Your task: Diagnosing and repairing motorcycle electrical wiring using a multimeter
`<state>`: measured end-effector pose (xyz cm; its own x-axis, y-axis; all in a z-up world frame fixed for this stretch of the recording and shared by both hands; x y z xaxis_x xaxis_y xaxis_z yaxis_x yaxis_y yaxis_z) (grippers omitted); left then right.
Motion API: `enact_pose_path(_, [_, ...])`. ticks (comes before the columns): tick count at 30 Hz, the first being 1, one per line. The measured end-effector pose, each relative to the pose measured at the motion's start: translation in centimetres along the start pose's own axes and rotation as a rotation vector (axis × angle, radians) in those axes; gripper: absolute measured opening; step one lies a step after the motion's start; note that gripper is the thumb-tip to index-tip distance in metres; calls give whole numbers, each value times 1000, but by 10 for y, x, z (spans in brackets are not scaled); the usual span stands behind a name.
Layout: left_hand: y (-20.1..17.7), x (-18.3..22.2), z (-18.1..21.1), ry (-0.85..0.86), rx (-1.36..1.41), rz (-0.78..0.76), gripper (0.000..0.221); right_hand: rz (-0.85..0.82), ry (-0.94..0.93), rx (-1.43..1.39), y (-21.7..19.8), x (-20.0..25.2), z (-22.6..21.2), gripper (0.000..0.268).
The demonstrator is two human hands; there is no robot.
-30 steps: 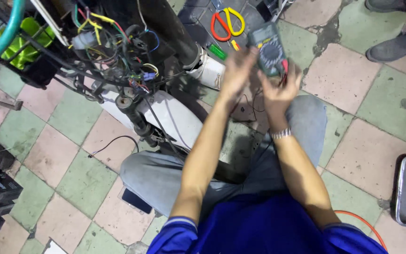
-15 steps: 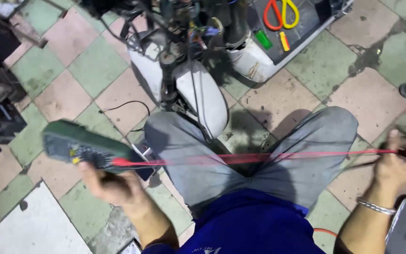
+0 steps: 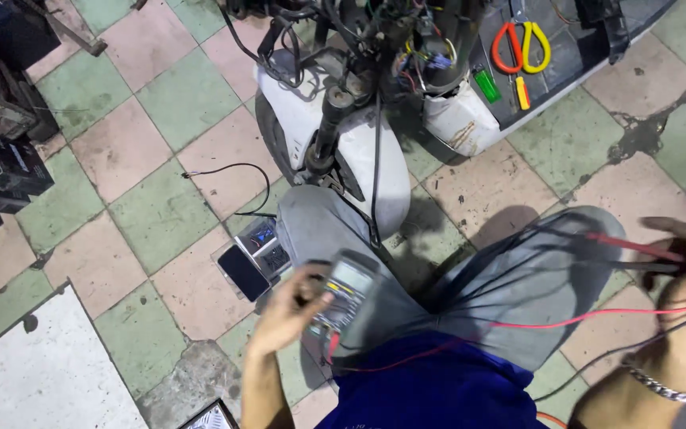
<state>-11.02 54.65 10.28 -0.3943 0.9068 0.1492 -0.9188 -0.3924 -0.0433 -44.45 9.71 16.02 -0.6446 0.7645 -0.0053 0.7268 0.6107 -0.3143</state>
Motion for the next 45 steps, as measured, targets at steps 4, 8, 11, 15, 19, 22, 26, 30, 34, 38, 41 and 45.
enact_pose_path(4, [20,-12,36,-397,-421,-70,44,17,-186,167,79,3,-82,75])
enact_pose_path(8, [30,-19,56,-461,-735,-89,33,-55,-278,-192,143,-12,-110,46])
enact_pose_path(11, [27,-23,61,-390,-809,-182,32,-81,-283,-286,170,-15,-140,35])
enact_pose_path(15, [21,-24,58,-332,-547,-355,23,-55,-259,-250,188,-27,-150,19])
enact_pose_path(19, [7,-25,54,-336,-290,-43,23,-11,-183,-247,198,-39,-153,21])
enact_pose_path(22, [-27,-31,67,40,-246,360,40,8,-466,-245,204,-41,-149,10])
enact_pose_path(26, [-67,-53,82,3,-401,647,17,24,-396,-161,218,-35,-154,30])
enact_pose_path(30, [-80,-71,72,-198,-392,595,18,-9,-385,-138,222,-33,-129,20])
enact_pose_path(34, [-73,-65,61,-148,-196,526,17,-13,-327,-81,227,-28,-131,27])
enact_pose_path(38, [-74,-59,50,-89,-86,457,21,-75,-331,31,240,-23,-140,26])
enact_pose_path(41, [-70,-57,74,-67,-418,561,38,-120,-395,154,251,-23,-157,18])
enact_pose_path(45, [-32,-69,149,399,-766,587,59,-273,-656,393,265,-27,-205,39])
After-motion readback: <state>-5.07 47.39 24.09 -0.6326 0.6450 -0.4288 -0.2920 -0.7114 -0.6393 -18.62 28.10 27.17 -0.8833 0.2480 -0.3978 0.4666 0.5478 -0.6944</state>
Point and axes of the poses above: each hand's wrist, its own x-axis away from the middle knuckle, its own y-axis out of the palm, z = x × y, the point moved 4 cm from there along -x, towards the middle knuckle, and after that the axes turned 8 degrees about -z, right-handed, at the moved point
